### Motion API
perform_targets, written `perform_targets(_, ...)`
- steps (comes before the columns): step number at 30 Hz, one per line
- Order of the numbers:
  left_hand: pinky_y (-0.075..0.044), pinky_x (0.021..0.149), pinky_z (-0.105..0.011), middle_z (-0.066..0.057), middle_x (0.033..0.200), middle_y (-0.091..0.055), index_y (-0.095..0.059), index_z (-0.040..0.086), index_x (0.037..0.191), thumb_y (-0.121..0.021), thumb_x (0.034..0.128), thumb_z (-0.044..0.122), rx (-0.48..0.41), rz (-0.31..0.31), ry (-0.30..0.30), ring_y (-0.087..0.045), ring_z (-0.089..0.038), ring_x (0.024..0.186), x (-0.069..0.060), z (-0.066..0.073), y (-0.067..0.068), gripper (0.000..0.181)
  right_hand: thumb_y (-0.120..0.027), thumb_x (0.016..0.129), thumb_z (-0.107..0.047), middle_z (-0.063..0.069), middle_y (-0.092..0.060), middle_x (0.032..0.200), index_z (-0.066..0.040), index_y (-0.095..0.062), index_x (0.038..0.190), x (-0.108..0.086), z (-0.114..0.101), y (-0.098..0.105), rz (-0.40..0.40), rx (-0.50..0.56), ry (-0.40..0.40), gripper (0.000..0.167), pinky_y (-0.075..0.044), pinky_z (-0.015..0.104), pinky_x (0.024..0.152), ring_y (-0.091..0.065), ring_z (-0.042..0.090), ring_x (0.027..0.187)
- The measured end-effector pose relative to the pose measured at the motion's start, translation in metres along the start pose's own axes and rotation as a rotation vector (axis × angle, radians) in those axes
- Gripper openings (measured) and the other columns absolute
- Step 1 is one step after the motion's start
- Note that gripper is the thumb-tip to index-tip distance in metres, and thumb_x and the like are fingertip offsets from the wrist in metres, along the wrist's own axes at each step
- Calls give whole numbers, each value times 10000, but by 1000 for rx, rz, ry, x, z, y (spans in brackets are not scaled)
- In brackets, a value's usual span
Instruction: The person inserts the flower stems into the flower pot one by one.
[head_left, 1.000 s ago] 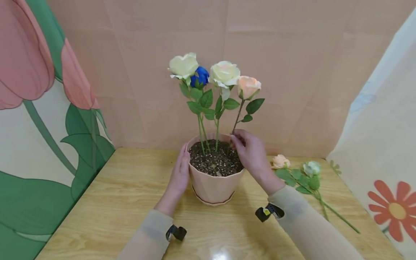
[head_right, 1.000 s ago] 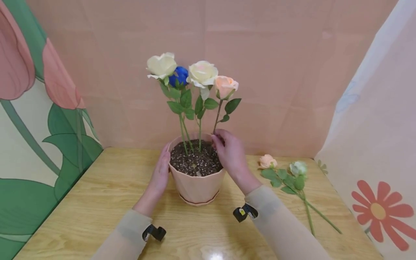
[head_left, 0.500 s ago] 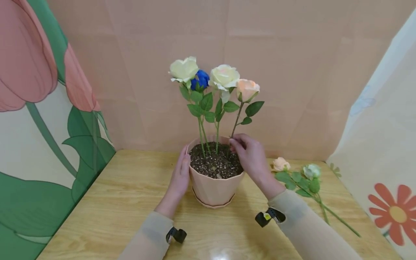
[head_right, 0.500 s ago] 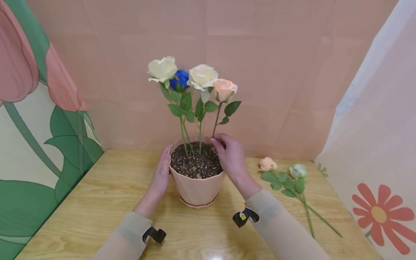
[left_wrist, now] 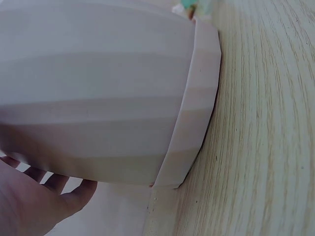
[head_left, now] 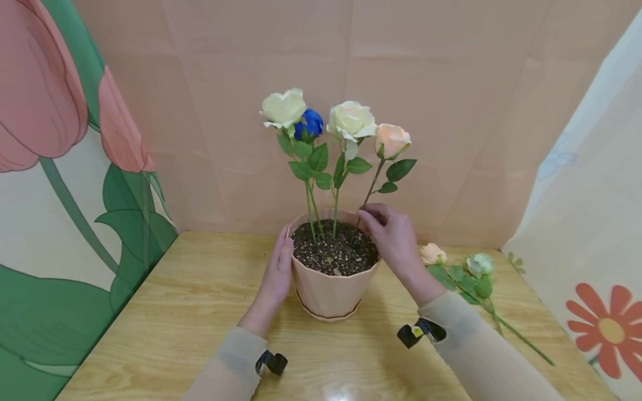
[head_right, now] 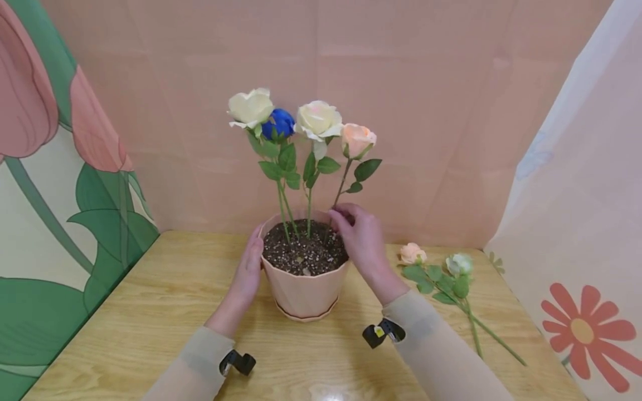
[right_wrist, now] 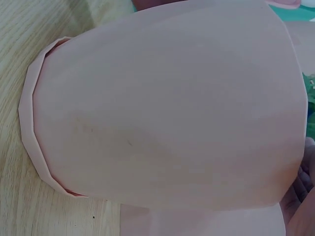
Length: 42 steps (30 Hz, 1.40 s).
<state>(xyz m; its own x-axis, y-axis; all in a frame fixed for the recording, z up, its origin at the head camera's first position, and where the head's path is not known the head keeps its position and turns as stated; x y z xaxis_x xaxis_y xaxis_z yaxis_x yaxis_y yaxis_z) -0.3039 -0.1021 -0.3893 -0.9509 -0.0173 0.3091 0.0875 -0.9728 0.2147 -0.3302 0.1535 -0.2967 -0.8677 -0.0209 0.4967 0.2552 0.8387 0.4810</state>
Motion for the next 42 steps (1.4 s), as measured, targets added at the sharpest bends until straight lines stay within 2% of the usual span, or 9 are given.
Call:
perform_targets(6,-183,1344,-568,-35,1814,-255,-255,251,1775,-278,1210,465,2,0,11,-241,-315,1656,0,0,-1,605,-739,1095,-290,158,-815,1014,-36,-807,1238,-1,3,7,3,22,-13,298,-588,202,646,-788,331,878)
perform_targets(11,-182,1346,-560,-45,1814,-255,-254,235,1775,-277,1208,471,-3,0,8,-239,-313,1656,0,-1,0,615,-712,1109,-340,132,-815,1051,-47,-790,1303,-3,2,18,-11,19,-17,359,-607,202,704,-787,325,915)
perform_targets(16,-181,1348,-551,-50,1812,-258,-255,228,1775,-273,1205,491,-1,1,2,-234,-310,1658,0,1,0,628,-680,1123,-380,102,-808,1086,-65,-774,1334,-7,5,32,-19,1,-34,390,-600,200,711,-766,269,901)
perform_targets(21,-178,1340,-595,-61,1813,-256,-247,228,1777,-266,1204,498,-15,-7,1,-229,-340,1659,-1,1,1,633,-688,1122,-348,131,-805,1123,-39,-766,1340,-12,12,48,3,8,-41,386,-615,210,736,-752,264,899)
perform_targets(25,-182,1332,-623,-55,1810,-266,-243,245,1778,-264,1211,465,-33,-10,-1,-240,-349,1656,-1,2,1,608,-688,1116,-383,130,-798,1112,-46,-756,1355,-19,17,64,-6,-8,-66,419,-624,194,749,-744,208,898)
perform_targets(28,-182,1337,-601,-48,1811,-264,-248,247,1777,-270,1216,426,-26,-10,-1,-240,-336,1656,-1,2,1,589,-679,1113,-430,120,-791,1133,-62,-743,1382,-25,21,77,-29,-26,-95,461,-612,170,742,-729,132,895)
perform_targets(34,-194,1341,-573,-34,1810,-268,-268,269,1772,-291,1213,435,-6,-1,25,-254,-320,1650,-1,2,1,583,-659,1110,-484,109,-794,1147,-81,-731,1415,-35,33,99,-33,-98,-106,511,-585,143,736,-739,101,885)
perform_targets(42,-196,1337,-587,-31,1811,-263,-265,289,1772,-281,1203,496,-2,-6,33,-259,-330,1649,-2,2,1,606,-674,1119,-402,123,-783,1082,-53,-726,1410,-46,53,122,-10,-130,-105,457,-594,167,673,-717,63,831)
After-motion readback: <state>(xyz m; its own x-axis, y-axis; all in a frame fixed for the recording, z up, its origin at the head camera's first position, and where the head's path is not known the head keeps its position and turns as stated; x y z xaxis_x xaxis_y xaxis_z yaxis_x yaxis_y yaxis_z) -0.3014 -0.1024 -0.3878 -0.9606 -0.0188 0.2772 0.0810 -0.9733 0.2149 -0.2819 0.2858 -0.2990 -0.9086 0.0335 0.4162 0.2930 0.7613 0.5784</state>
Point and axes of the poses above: each hand's wrist, its own x-axis towards the middle knuckle, its own y-axis out of the back of the hand, z = x × y, the point moved 4 cm from there along x, towards the middle knuckle
